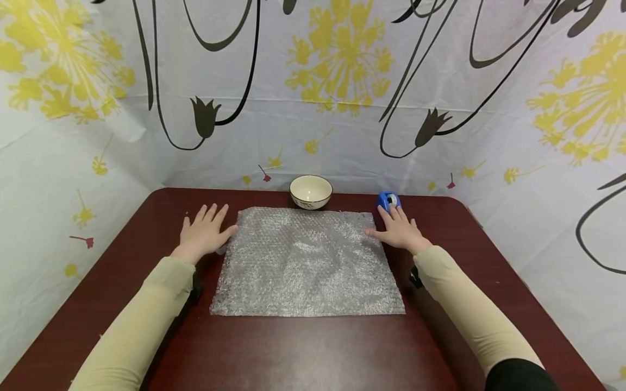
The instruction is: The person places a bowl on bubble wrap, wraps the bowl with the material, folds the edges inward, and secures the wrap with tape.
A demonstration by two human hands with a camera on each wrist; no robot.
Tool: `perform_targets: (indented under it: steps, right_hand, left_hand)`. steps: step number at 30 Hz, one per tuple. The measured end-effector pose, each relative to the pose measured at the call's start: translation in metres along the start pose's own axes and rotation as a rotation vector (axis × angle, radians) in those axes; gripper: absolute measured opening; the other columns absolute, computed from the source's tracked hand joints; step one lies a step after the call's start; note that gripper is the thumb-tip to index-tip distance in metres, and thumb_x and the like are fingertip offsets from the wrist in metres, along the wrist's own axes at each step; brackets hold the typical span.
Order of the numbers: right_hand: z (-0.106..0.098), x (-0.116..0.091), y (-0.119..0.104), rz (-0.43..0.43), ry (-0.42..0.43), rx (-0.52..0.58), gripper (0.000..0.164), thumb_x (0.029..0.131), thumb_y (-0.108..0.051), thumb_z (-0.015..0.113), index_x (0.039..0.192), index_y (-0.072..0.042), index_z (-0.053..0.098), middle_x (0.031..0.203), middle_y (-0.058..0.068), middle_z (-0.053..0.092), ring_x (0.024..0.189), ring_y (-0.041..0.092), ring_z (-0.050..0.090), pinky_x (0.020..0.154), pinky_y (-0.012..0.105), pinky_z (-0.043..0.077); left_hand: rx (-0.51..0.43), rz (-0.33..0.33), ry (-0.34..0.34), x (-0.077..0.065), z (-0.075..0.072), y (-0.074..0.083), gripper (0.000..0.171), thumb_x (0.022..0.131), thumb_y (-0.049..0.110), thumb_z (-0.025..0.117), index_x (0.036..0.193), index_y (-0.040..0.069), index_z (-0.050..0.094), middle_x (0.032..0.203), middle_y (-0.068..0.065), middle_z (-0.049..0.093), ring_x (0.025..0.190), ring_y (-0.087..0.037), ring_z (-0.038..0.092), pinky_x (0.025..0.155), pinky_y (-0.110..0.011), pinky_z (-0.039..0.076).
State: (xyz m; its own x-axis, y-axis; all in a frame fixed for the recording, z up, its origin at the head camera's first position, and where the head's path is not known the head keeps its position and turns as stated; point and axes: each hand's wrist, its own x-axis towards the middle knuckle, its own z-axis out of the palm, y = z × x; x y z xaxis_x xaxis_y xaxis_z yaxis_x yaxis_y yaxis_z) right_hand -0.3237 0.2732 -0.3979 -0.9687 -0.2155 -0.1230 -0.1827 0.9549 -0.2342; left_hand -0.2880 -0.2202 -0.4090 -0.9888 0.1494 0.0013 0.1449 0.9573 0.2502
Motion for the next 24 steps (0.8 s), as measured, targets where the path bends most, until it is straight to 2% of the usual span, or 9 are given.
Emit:
perform_targets:
  steps: [6,14,19,24]
  right_hand:
    - [0.000,0.001,-0.004,-0.043,-0.022,0.027,0.097,0.090,-0.063,0.053,0.156,-0.006,0.010,0.158,0.027,0.001,0.143,0.045,-0.005,0.105,0.073,0.002]
    - [0.003,0.003,-0.008,-0.056,-0.039,0.058,0.093,0.092,-0.057,0.056,0.156,-0.006,0.011,0.157,0.028,0.001,0.143,0.046,-0.003,0.105,0.073,0.006]
    - [0.004,0.008,-0.013,-0.076,-0.045,0.089,0.094,0.092,-0.054,0.057,0.155,-0.004,0.011,0.157,0.028,0.002,0.143,0.046,-0.001,0.108,0.069,0.010]
    - [-0.002,0.016,-0.022,-0.099,-0.060,0.172,0.092,0.092,-0.049,0.059,0.155,-0.004,0.010,0.158,0.027,-0.001,0.143,0.046,-0.003,0.110,0.066,0.010]
  left_hand:
    - [-0.013,-0.002,-0.004,-0.001,-0.002,0.002,0.078,0.099,0.054,0.041,0.156,0.010,0.013,0.158,-0.024,0.009,0.144,-0.044,0.002,0.108,-0.069,-0.004]
    - [0.009,0.022,-0.007,0.002,-0.003,0.005,0.079,0.098,0.057,0.039,0.156,0.010,0.014,0.158,-0.024,0.013,0.144,-0.044,0.004,0.107,-0.070,-0.002]
    - [0.008,0.030,-0.006,0.008,-0.008,0.015,0.077,0.099,0.055,0.039,0.157,0.011,0.013,0.158,-0.023,0.011,0.144,-0.043,0.004,0.108,-0.070,-0.001]
    - [0.004,0.043,0.003,0.016,-0.013,0.029,0.075,0.100,0.051,0.042,0.157,0.013,0.012,0.159,-0.021,0.011,0.145,-0.041,0.004,0.109,-0.068,0.000]
